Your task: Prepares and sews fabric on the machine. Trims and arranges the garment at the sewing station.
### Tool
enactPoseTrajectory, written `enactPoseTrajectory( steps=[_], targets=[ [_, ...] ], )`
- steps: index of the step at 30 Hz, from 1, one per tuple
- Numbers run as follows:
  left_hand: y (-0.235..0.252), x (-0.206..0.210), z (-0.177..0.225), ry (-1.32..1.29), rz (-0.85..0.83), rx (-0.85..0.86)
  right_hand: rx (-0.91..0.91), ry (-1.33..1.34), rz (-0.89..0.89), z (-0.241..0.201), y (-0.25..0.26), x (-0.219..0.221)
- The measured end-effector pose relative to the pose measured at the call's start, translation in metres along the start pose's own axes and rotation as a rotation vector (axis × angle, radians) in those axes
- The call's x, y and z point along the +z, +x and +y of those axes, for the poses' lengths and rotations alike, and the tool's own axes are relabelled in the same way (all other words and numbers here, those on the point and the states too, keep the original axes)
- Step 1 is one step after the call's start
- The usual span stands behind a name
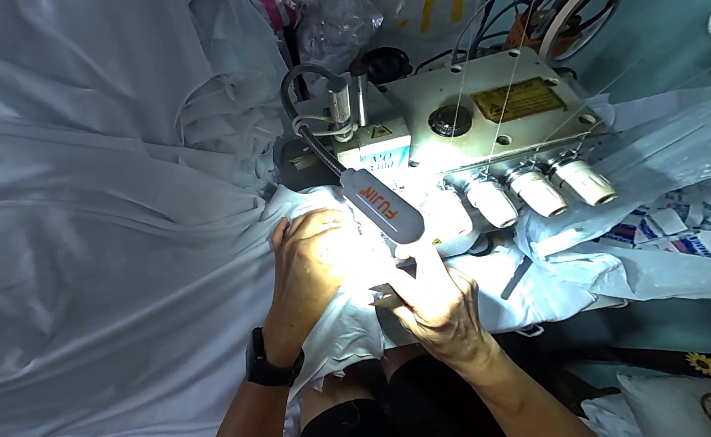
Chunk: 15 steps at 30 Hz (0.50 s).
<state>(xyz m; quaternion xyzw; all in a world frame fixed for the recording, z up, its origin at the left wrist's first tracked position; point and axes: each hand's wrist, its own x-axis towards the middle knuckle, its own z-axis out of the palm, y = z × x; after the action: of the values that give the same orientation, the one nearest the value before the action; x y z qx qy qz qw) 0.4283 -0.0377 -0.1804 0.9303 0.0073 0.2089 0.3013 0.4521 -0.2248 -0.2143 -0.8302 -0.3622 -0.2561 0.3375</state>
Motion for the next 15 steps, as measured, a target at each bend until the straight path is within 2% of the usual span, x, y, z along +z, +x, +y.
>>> enactPoseTrajectory(
  steps=[8, 12, 15],
  targets=[
    [0.023, -0.012, -0.002, 0.081, -0.039, 0.054, 0.138, 0.026, -0.008, -0.022, 0.001, 0.006],
    [0.051, -0.008, -0.007, 0.088, 0.051, 0.069, 0.145, 0.054, 0.028, -0.032, -0.003, 0.010],
    [0.074, 0.003, -0.018, 0.103, 0.118, -0.057, 0.116, 0.138, 0.081, -0.033, -0.009, 0.007]
  ],
)
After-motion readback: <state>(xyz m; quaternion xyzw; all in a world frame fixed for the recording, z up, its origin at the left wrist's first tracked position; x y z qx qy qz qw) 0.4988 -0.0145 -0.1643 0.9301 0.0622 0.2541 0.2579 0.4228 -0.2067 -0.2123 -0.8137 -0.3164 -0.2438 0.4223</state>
